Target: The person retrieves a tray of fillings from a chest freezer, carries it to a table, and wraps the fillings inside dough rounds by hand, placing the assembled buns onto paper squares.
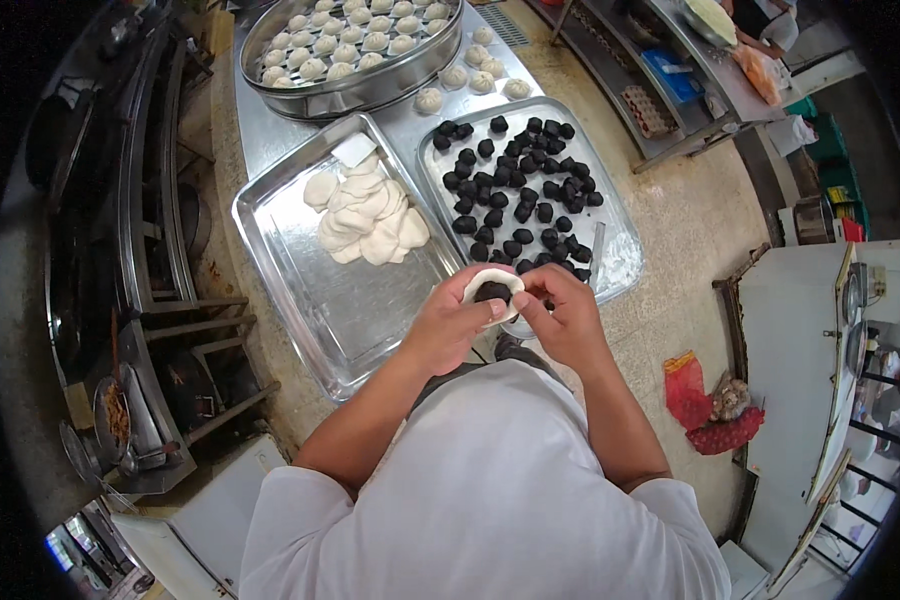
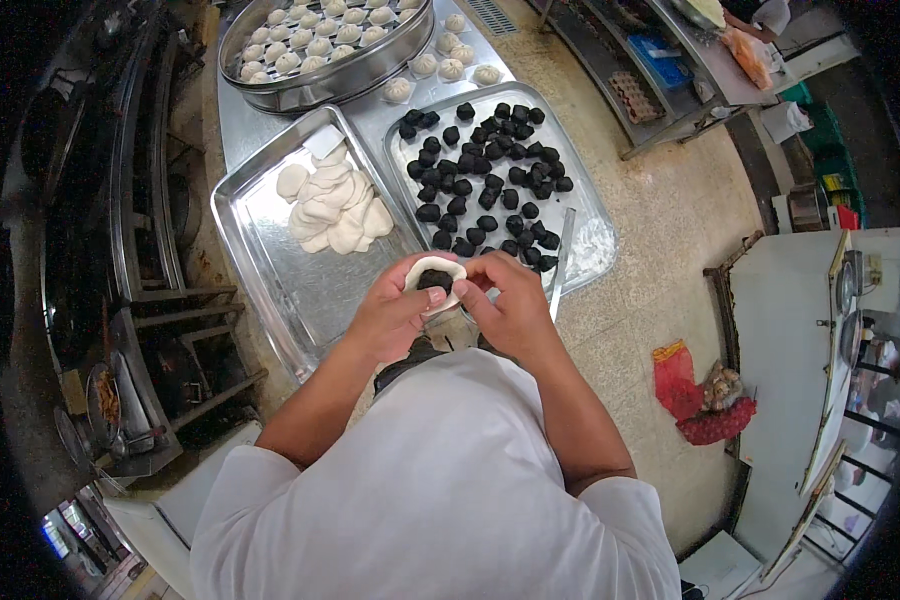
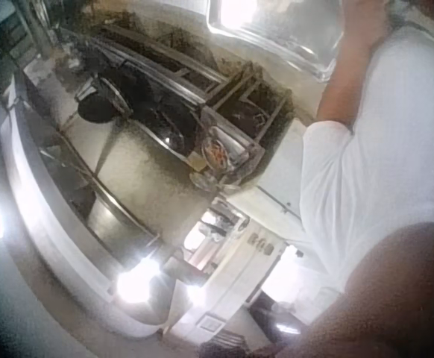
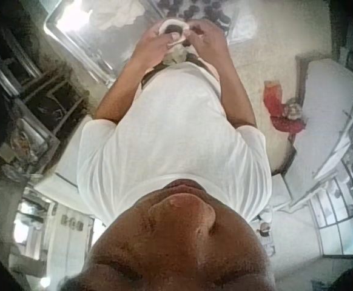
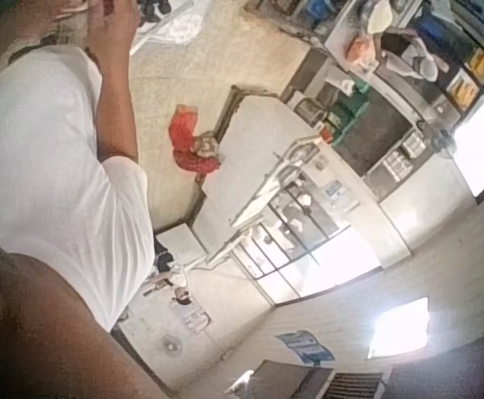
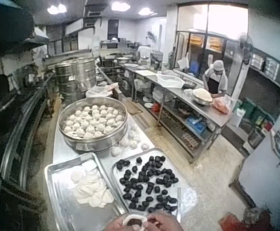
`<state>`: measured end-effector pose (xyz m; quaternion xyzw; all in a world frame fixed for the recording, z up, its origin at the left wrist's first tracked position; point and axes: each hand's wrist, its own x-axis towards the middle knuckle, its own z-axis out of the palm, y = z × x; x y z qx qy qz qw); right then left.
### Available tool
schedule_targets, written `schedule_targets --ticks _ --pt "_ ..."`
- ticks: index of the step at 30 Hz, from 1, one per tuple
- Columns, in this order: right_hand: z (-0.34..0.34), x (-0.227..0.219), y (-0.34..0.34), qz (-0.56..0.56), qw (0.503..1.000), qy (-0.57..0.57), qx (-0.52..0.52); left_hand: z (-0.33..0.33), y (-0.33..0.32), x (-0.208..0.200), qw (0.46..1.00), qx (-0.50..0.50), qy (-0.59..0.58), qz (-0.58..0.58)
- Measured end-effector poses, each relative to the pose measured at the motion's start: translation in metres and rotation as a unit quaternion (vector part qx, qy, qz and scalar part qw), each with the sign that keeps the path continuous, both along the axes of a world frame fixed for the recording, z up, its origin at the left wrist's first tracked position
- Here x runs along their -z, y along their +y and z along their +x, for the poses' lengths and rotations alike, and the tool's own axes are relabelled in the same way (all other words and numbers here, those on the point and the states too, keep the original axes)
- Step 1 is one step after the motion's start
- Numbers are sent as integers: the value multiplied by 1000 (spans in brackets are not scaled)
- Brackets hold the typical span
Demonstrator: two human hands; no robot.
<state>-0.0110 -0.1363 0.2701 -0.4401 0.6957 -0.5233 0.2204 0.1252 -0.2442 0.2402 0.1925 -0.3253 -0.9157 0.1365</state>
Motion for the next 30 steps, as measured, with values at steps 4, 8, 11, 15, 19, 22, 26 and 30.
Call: schedule_targets --ticks 4,8,11,15,19,22,26,30 --pt "-7 3 6 73 994 74 -41 0 -4 -3 999 36 -3 -9" --pt "-6 -4 9 77 992 89 -49 1 -4 -5 995 48 -43 -80" --pt "-4 -11 1 -8 998 58 -9 1 -8 -9 994 69 -38 -79" --pt "-8 1 2 48 997 31 -56 4 -10 -11 991 83 -47 -90" --pt "-6 -2 6 66 989 122 -60 4 -15 -22 972 95 -78 -202" --pt "0 -14 -1 9 996 78 -41 6 -21 -32 914 146 -142 -351" --pt "-2 -1 -1 47 995 43 -72 5 -15 -16 953 83 -128 -263" --pt "6 14 -4 49 994 99 -12 2 17 17 985 -63 -60 146"
